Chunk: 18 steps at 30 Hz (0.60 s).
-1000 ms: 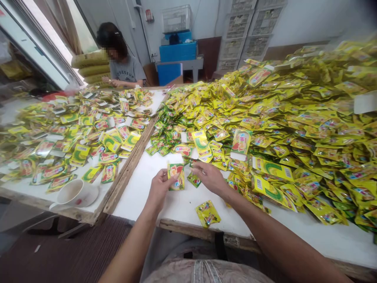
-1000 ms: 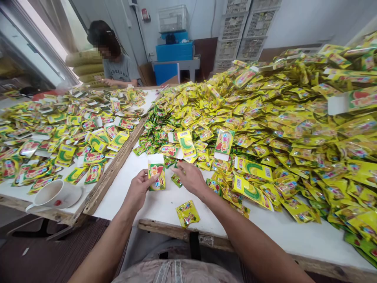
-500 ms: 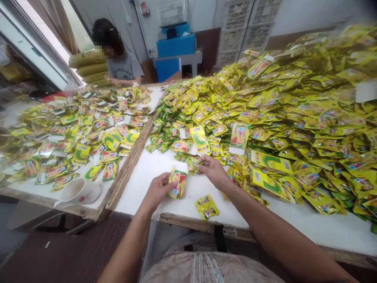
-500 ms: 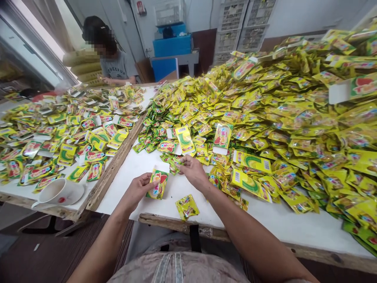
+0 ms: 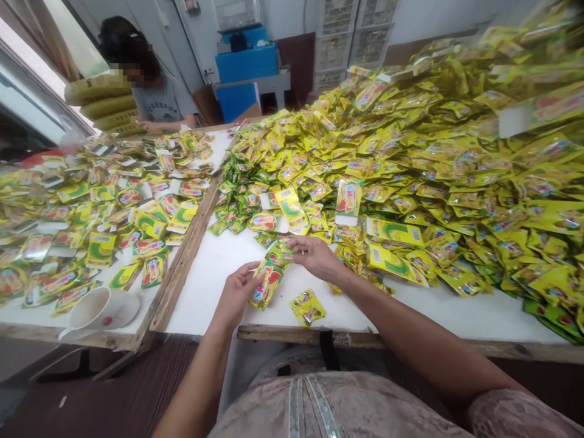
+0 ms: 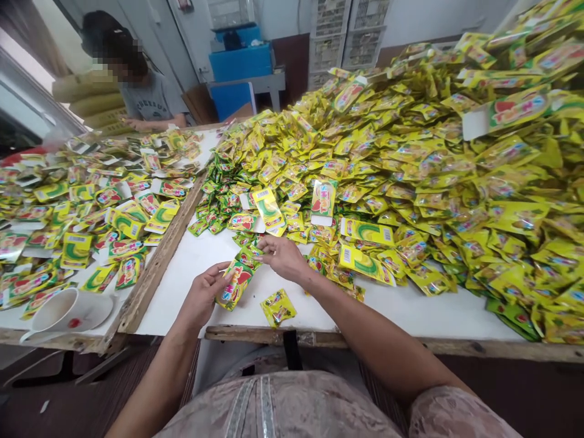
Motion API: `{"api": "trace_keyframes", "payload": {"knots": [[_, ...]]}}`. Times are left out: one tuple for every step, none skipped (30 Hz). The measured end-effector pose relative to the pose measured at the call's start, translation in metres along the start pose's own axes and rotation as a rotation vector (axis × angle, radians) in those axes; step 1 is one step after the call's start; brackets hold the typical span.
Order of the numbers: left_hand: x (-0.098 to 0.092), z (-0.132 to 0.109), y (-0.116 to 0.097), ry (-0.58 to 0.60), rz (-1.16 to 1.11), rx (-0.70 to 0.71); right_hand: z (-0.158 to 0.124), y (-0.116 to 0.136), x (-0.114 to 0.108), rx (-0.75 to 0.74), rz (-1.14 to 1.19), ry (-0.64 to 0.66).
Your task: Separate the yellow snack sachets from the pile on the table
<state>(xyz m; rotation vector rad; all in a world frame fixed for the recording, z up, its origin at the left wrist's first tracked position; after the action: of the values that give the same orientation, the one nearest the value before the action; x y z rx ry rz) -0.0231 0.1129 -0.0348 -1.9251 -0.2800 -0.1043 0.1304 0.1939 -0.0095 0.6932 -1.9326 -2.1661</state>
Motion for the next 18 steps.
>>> {"api": "trace_keyframes", "payload": {"knots": [[0.002,0.0,0.001,0.009,-0.025,-0.018,-0.001,-0.001,0.0,0.016,-0.023,0.035],[0.003,0.0,0.003,0.012,-0.05,-0.036,-0.002,-0.002,0.0,0.042,-0.03,0.077],[0.005,0.0,0.004,0.014,-0.073,-0.055,-0.003,-0.004,0.001,0.074,-0.015,0.119],[0.006,0.0,0.005,0.017,-0.094,-0.071,-0.005,-0.005,0.002,0.105,0.023,0.154],[0.007,0.0,0.006,0.021,-0.112,-0.087,-0.007,-0.006,0.003,0.131,0.079,0.18],[0.008,0.0,0.007,0.025,-0.127,-0.099,-0.008,-0.007,0.003,0.151,0.136,0.192],[0.009,0.0,0.007,0.03,-0.138,-0.105,-0.009,-0.007,0.003,0.165,0.181,0.193],[0.01,0.0,0.008,0.035,-0.143,-0.106,-0.01,-0.007,0.004,0.174,0.201,0.193],[0.011,-0.001,0.008,0.041,-0.141,-0.104,-0.011,-0.007,0.005,0.181,0.191,0.203],[0.012,-0.001,0.008,0.046,-0.136,-0.098,-0.012,-0.006,0.006,0.186,0.15,0.218],[0.013,-0.001,0.008,0.046,-0.129,-0.089,-0.013,-0.004,0.006,0.184,0.079,0.227],[0.012,-0.002,0.007,0.041,-0.123,-0.079,-0.014,-0.001,0.005,0.172,-0.014,0.218],[0.01,-0.002,0.007,0.028,-0.119,-0.072,-0.015,0.003,0.001,0.147,-0.119,0.188],[0.007,-0.002,0.007,0.007,-0.117,-0.066,-0.017,0.009,-0.004,0.11,-0.228,0.134],[0.004,-0.002,0.007,-0.018,-0.116,-0.061,-0.021,0.015,-0.009,0.069,-0.332,0.072],[-0.001,-0.002,0.007,-0.041,-0.112,-0.056,-0.026,0.02,-0.013,0.032,-0.429,0.026],[-0.005,-0.002,0.006,-0.059,-0.105,-0.051,-0.033,0.023,-0.013,0.003,-0.521,0.014],[-0.009,-0.002,0.006,-0.073,-0.093,-0.044,-0.04,0.023,-0.01,-0.016,-0.612,0.041]]}}
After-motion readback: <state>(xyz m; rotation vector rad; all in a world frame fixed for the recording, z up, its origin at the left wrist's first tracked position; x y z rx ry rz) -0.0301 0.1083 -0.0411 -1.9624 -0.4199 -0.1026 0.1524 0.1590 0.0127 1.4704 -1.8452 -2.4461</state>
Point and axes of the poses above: each hand's wrist, its own z-axis towards the middle knuckle, its own x-axis out of the palm, y = z × x, the point moved 8 cm from there along z, towards the middle knuckle, and after that the axes turned 3 degrees about -x, right-handed, at the moved point
